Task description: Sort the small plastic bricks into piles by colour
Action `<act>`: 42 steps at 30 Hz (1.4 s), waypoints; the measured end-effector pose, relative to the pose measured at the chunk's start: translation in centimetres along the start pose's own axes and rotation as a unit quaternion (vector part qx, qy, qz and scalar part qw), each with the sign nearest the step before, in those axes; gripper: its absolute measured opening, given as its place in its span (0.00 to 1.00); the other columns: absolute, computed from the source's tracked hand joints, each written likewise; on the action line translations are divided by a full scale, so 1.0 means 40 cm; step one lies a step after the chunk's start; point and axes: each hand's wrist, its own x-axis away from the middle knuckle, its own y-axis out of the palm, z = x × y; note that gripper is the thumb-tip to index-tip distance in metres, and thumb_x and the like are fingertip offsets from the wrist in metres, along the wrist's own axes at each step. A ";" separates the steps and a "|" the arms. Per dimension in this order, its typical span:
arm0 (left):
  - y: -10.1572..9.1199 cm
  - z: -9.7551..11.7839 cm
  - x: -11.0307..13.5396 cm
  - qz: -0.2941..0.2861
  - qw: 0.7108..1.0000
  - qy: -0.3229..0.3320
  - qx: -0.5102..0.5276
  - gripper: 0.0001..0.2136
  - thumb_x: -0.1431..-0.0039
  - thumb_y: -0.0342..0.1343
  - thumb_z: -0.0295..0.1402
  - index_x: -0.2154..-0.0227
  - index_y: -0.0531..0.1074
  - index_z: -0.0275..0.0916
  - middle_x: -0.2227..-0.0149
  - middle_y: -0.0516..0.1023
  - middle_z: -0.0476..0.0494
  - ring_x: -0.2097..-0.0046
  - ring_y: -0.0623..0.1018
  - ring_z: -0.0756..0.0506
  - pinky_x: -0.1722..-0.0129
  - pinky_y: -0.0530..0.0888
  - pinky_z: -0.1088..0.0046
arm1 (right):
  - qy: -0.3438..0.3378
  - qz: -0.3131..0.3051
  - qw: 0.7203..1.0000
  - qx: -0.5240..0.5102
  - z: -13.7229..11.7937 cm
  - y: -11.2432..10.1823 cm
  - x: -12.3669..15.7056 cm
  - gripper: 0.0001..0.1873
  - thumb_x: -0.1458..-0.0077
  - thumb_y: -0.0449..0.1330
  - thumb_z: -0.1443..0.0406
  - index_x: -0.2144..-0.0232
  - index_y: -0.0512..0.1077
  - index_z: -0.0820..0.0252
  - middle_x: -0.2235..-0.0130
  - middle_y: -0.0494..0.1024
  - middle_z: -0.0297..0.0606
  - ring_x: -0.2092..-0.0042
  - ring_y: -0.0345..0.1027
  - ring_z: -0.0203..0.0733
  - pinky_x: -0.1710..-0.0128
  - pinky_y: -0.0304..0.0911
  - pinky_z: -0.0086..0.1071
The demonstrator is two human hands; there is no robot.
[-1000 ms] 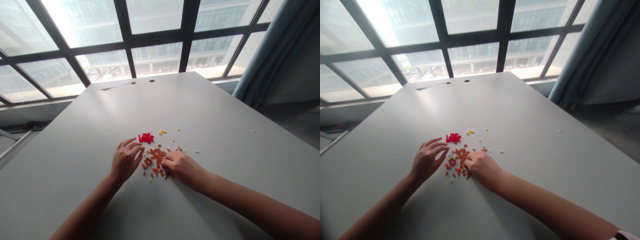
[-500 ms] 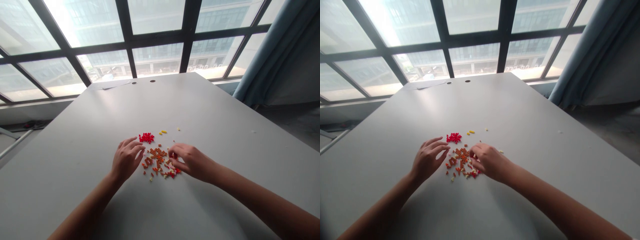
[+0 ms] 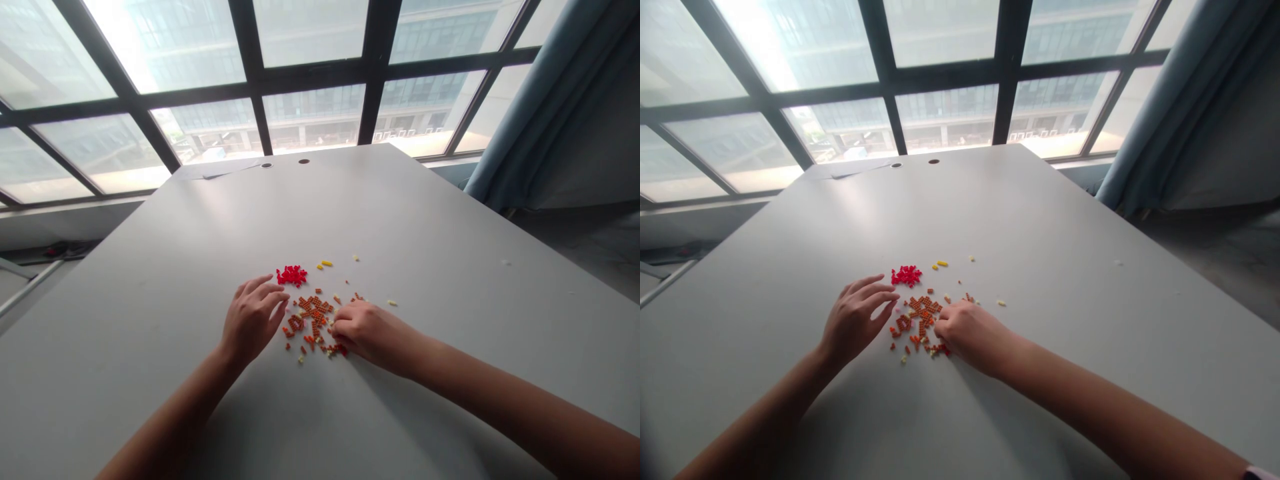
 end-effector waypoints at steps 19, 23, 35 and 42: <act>0.002 -0.006 -0.001 0.005 1.000 -0.006 -0.011 0.06 0.42 0.53 0.27 0.67 0.75 0.41 0.62 0.80 0.46 0.49 0.74 0.39 0.52 0.69 0.59 | 0.167 0.078 0.958 -0.219 0.068 -0.014 -0.118 0.07 0.44 0.57 0.68 0.66 0.75 0.64 0.68 0.79 0.39 0.67 0.71 0.36 0.65 0.62 0.28; 0.002 -0.008 0.000 0.000 1.000 -0.013 -0.011 0.06 0.42 0.53 0.27 0.67 0.75 0.42 0.61 0.80 0.46 0.49 0.74 0.39 0.52 0.69 0.59 | 0.220 0.069 0.954 -0.189 0.079 -0.018 -0.203 0.09 0.44 0.57 0.67 0.64 0.77 0.64 0.66 0.81 0.41 0.65 0.73 0.38 0.64 0.63 0.27; 0.008 -0.011 0.001 0.006 1.000 -0.007 -0.013 0.06 0.42 0.54 0.27 0.67 0.76 0.41 0.62 0.80 0.46 0.49 0.74 0.39 0.52 0.69 0.59 | 0.181 0.105 0.965 -0.161 0.110 0.000 -0.258 0.13 0.45 0.58 0.72 0.59 0.78 0.60 0.59 0.81 0.38 0.58 0.75 0.39 0.56 0.67 0.28; 0.005 -0.009 0.001 0.009 1.000 -0.002 -0.013 0.07 0.42 0.54 0.27 0.67 0.77 0.42 0.62 0.80 0.46 0.50 0.74 0.39 0.52 0.69 0.59 | 0.163 0.168 0.956 -0.178 0.118 0.005 -0.235 0.11 0.45 0.58 0.71 0.61 0.79 0.59 0.61 0.82 0.37 0.60 0.76 0.39 0.57 0.67 0.28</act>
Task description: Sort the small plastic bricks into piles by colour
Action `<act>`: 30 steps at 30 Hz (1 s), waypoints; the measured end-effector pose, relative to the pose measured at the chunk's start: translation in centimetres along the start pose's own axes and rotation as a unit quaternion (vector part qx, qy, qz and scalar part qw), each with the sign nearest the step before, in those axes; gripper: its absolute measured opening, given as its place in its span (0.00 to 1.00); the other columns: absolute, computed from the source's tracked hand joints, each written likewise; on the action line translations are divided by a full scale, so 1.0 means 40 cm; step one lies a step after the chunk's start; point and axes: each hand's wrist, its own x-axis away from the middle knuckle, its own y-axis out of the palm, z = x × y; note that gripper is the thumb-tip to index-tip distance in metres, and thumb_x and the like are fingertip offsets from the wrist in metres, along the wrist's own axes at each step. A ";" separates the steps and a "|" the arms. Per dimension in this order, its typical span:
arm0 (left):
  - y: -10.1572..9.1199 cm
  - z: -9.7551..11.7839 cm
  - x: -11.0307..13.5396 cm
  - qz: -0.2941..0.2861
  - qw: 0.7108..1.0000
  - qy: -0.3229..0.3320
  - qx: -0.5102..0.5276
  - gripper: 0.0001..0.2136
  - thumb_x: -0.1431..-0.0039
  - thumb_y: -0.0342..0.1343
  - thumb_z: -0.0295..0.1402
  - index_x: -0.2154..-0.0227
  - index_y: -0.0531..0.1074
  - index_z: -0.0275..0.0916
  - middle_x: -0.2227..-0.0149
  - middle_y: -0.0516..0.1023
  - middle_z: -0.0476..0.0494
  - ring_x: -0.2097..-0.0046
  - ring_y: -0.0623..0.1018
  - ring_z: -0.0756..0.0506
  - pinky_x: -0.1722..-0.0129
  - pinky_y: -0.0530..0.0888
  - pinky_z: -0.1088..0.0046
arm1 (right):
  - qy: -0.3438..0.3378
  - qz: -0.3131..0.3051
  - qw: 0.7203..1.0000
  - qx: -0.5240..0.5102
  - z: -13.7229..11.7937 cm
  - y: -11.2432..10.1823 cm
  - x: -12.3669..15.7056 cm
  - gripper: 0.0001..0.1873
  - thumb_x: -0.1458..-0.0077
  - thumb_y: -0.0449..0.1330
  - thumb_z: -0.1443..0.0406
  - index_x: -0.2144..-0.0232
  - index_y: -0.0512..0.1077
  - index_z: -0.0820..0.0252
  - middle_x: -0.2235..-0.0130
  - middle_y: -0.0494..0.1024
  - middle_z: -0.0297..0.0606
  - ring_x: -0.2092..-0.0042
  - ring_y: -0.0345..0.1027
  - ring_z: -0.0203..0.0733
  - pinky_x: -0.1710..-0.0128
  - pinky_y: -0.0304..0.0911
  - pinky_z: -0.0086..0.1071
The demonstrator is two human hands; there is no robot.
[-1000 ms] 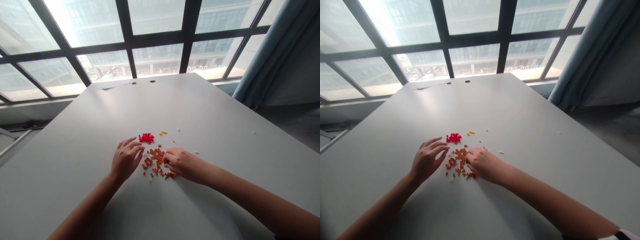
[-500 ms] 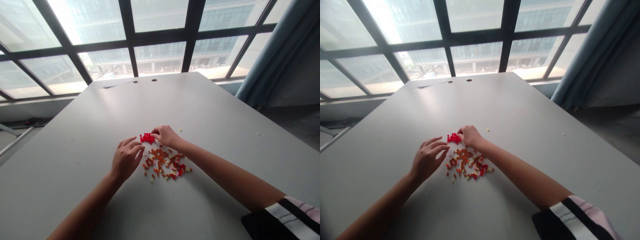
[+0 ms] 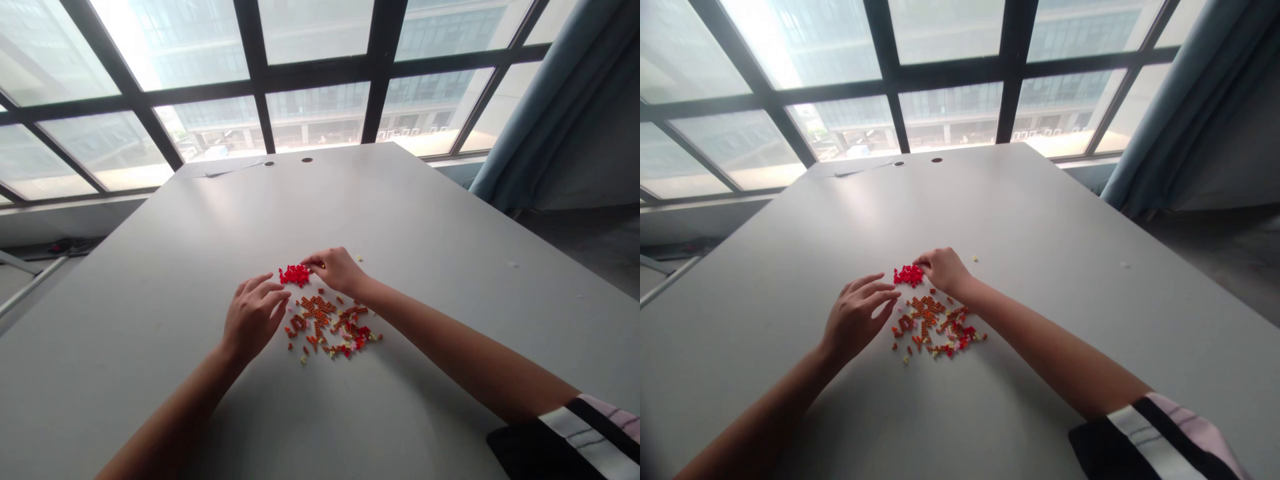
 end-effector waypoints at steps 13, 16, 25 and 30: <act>-0.003 0.008 -0.002 0.004 1.000 0.007 0.007 0.06 0.42 0.54 0.27 0.67 0.76 0.41 0.62 0.80 0.45 0.49 0.74 0.39 0.52 0.69 0.59 | -0.119 -0.133 0.984 -0.001 -0.024 -0.070 0.238 0.07 0.48 0.59 0.73 0.69 0.76 0.61 0.69 0.79 0.36 0.68 0.70 0.35 0.66 0.61 0.27; -0.004 0.009 -0.002 0.007 1.000 0.009 0.008 0.06 0.42 0.54 0.27 0.66 0.76 0.41 0.62 0.80 0.45 0.49 0.74 0.39 0.52 0.69 0.60 | -0.105 -0.173 0.978 0.037 -0.029 -0.070 0.261 0.05 0.48 0.61 0.71 0.67 0.76 0.60 0.67 0.78 0.37 0.66 0.71 0.38 0.63 0.61 0.29; -0.007 0.010 -0.003 0.001 1.000 0.005 0.005 0.06 0.42 0.54 0.27 0.66 0.76 0.41 0.62 0.80 0.46 0.49 0.73 0.39 0.52 0.69 0.59 | -0.111 -0.202 0.971 0.069 -0.037 -0.077 0.282 0.04 0.46 0.60 0.68 0.68 0.76 0.58 0.64 0.77 0.38 0.61 0.70 0.41 0.60 0.60 0.31; -0.006 0.009 -0.003 0.000 1.000 0.005 0.008 0.06 0.42 0.54 0.27 0.66 0.76 0.41 0.62 0.80 0.45 0.48 0.73 0.39 0.52 0.69 0.59 | -0.084 -0.188 0.977 0.064 -0.041 -0.072 0.287 0.04 0.47 0.61 0.71 0.69 0.75 0.59 0.65 0.76 0.38 0.62 0.69 0.39 0.61 0.60 0.30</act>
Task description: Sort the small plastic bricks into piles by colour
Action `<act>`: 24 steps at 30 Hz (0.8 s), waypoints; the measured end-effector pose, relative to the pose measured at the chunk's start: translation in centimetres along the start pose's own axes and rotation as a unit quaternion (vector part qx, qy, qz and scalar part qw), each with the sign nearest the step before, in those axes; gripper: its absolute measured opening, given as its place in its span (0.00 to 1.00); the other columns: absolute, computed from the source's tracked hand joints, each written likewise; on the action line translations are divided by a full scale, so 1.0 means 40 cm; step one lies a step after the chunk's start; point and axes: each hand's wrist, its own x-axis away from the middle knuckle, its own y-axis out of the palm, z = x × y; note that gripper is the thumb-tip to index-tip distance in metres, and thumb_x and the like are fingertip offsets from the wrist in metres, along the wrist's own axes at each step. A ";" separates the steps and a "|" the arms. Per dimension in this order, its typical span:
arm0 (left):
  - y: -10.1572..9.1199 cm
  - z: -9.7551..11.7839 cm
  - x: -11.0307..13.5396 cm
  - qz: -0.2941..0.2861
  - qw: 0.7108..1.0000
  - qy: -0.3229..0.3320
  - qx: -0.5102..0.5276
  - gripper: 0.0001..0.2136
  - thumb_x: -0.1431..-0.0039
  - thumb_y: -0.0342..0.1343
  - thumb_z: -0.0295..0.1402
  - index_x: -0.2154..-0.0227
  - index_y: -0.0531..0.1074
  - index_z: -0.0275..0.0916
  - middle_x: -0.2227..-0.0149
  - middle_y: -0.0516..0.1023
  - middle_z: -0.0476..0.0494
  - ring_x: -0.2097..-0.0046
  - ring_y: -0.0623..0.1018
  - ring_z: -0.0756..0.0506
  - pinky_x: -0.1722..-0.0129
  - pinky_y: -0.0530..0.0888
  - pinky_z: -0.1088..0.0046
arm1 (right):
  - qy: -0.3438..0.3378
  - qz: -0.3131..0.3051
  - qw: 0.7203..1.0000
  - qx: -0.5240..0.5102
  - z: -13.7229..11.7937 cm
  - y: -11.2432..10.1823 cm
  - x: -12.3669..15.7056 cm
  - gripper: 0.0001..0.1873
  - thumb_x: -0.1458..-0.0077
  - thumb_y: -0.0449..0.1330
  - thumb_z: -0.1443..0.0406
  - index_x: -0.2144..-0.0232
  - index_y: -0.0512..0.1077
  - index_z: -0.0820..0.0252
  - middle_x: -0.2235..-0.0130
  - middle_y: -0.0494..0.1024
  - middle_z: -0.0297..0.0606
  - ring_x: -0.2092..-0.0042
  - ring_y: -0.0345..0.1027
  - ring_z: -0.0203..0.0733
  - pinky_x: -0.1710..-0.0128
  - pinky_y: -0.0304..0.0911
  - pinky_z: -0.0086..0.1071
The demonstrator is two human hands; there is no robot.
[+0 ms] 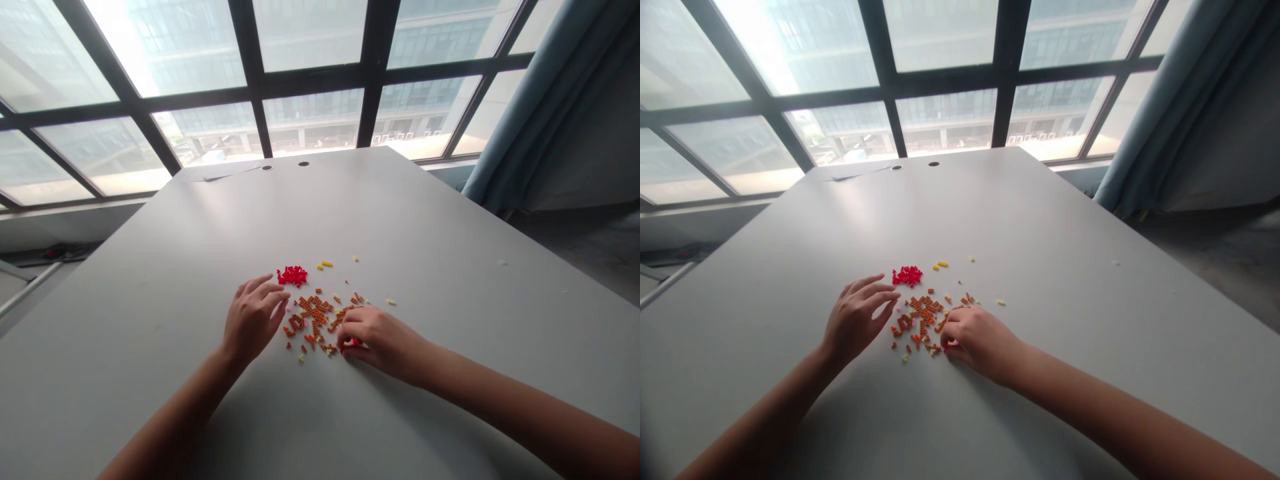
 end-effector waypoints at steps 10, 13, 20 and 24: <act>0.000 0.001 0.000 -0.004 1.000 -0.005 -0.002 0.07 0.42 0.53 0.27 0.67 0.76 0.41 0.62 0.80 0.44 0.48 0.73 0.39 0.52 0.69 0.59 | 0.025 0.017 0.999 0.013 0.000 0.010 0.005 0.02 0.48 0.62 0.67 0.68 0.75 0.60 0.65 0.76 0.39 0.63 0.68 0.40 0.62 0.60 0.31; 0.001 0.001 0.001 -0.004 1.000 -0.004 -0.003 0.07 0.42 0.53 0.27 0.67 0.76 0.41 0.62 0.80 0.44 0.48 0.73 0.39 0.51 0.69 0.59 | 0.014 0.029 0.999 0.016 0.000 0.015 0.006 0.03 0.47 0.61 0.69 0.68 0.75 0.59 0.65 0.76 0.39 0.63 0.68 0.40 0.62 0.60 0.31; 0.001 -0.001 0.001 -0.003 1.000 -0.005 -0.001 0.07 0.42 0.53 0.27 0.67 0.76 0.41 0.62 0.80 0.45 0.48 0.73 0.39 0.51 0.68 0.59 | 0.032 0.041 0.998 0.021 -0.009 0.016 0.018 0.03 0.48 0.63 0.66 0.68 0.73 0.61 0.65 0.75 0.40 0.62 0.68 0.41 0.60 0.61 0.33; 0.000 -0.001 0.000 -0.005 1.000 -0.003 -0.004 0.07 0.42 0.53 0.27 0.66 0.76 0.41 0.62 0.80 0.45 0.48 0.73 0.39 0.51 0.68 0.59 | 0.031 0.045 0.998 0.037 -0.011 0.026 0.017 0.04 0.48 0.63 0.66 0.71 0.73 0.61 0.66 0.75 0.39 0.64 0.68 0.41 0.62 0.60 0.32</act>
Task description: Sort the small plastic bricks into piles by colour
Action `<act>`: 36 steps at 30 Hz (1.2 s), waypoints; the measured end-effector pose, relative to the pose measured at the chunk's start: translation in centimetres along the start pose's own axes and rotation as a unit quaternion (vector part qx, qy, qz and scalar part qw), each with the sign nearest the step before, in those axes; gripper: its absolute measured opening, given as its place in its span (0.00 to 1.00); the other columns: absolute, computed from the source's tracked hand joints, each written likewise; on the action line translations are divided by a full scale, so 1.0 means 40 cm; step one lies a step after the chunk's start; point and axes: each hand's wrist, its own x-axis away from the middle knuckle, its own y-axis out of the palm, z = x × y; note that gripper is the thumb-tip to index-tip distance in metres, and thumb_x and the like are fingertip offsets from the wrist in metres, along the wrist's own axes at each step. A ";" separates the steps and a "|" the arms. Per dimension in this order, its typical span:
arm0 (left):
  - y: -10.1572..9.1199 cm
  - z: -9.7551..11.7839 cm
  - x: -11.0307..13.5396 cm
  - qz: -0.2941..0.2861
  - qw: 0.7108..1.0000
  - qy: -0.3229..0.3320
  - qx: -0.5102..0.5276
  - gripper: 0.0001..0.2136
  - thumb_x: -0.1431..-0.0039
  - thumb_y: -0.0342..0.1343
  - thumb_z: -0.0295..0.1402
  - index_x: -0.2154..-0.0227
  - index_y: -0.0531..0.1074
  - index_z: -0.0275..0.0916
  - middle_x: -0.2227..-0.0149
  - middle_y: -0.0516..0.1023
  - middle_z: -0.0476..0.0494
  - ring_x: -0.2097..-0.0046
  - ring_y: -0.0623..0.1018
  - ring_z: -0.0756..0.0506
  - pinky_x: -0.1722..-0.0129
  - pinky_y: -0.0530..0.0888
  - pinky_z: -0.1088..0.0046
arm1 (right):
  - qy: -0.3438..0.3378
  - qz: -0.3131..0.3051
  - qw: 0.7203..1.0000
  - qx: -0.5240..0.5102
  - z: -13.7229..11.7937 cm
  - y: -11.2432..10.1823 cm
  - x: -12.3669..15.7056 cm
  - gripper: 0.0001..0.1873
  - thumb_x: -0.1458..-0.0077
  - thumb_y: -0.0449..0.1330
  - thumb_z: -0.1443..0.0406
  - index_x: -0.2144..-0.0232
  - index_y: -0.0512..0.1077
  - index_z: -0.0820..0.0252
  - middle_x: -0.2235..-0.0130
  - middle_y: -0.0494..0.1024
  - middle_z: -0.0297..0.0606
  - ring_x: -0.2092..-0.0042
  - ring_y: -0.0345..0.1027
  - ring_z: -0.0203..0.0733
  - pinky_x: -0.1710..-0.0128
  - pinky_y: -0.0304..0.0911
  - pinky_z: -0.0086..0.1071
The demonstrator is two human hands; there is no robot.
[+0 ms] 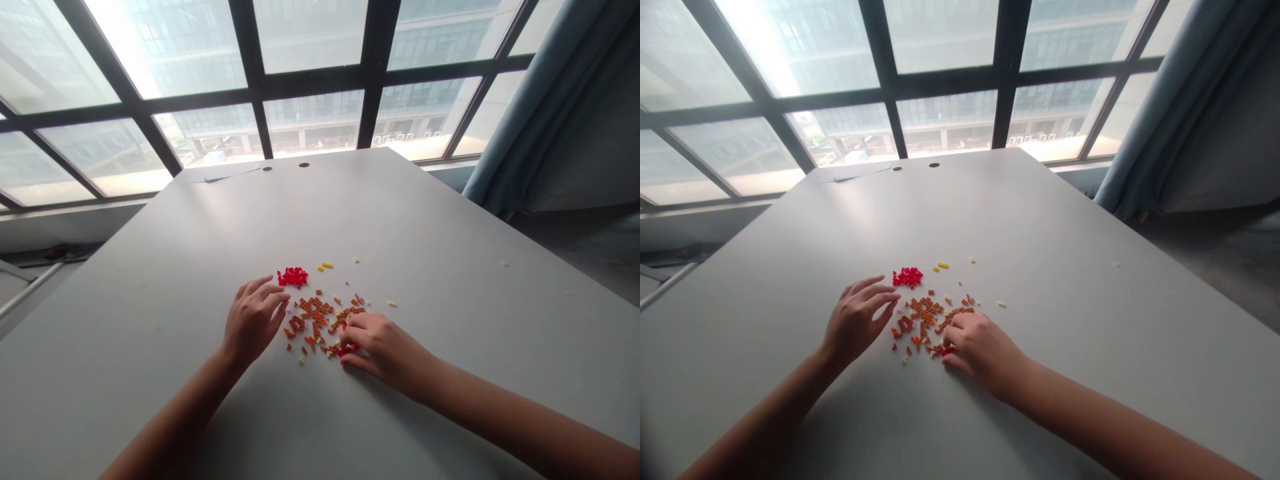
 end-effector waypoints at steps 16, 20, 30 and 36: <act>0.006 -0.003 0.002 0.004 1.000 -0.009 0.002 0.07 0.42 0.53 0.27 0.67 0.76 0.41 0.62 0.80 0.44 0.49 0.73 0.38 0.52 0.69 0.57 | -0.009 0.115 0.993 -0.008 0.040 -0.011 -0.102 0.04 0.44 0.59 0.67 0.67 0.75 0.62 0.66 0.75 0.41 0.65 0.68 0.39 0.61 0.58 0.32; 0.009 -0.008 0.005 0.003 1.000 -0.014 -0.001 0.07 0.42 0.53 0.27 0.67 0.77 0.42 0.62 0.80 0.44 0.49 0.74 0.38 0.52 0.69 0.57 | 0.055 0.110 0.992 -0.025 0.062 -0.014 -0.227 0.06 0.43 0.59 0.68 0.66 0.75 0.64 0.64 0.76 0.42 0.66 0.68 0.37 0.60 0.60 0.32; 0.004 -0.012 0.002 0.003 1.000 -0.024 -0.003 0.07 0.42 0.53 0.27 0.67 0.77 0.41 0.62 0.80 0.43 0.50 0.74 0.38 0.52 0.69 0.57 | 0.052 0.166 0.983 -0.061 0.096 -0.021 -0.278 0.08 0.44 0.59 0.67 0.65 0.78 0.61 0.64 0.80 0.39 0.66 0.71 0.36 0.61 0.62 0.28; 0.008 -0.008 0.003 -0.001 1.000 -0.011 -0.002 0.07 0.42 0.53 0.27 0.67 0.76 0.41 0.62 0.80 0.44 0.49 0.74 0.38 0.52 0.69 0.58 | 0.048 0.057 0.996 -0.051 0.123 -0.082 -0.146 0.06 0.52 0.63 0.71 0.72 0.78 0.57 0.73 0.80 0.31 0.72 0.70 0.34 0.69 0.61 0.26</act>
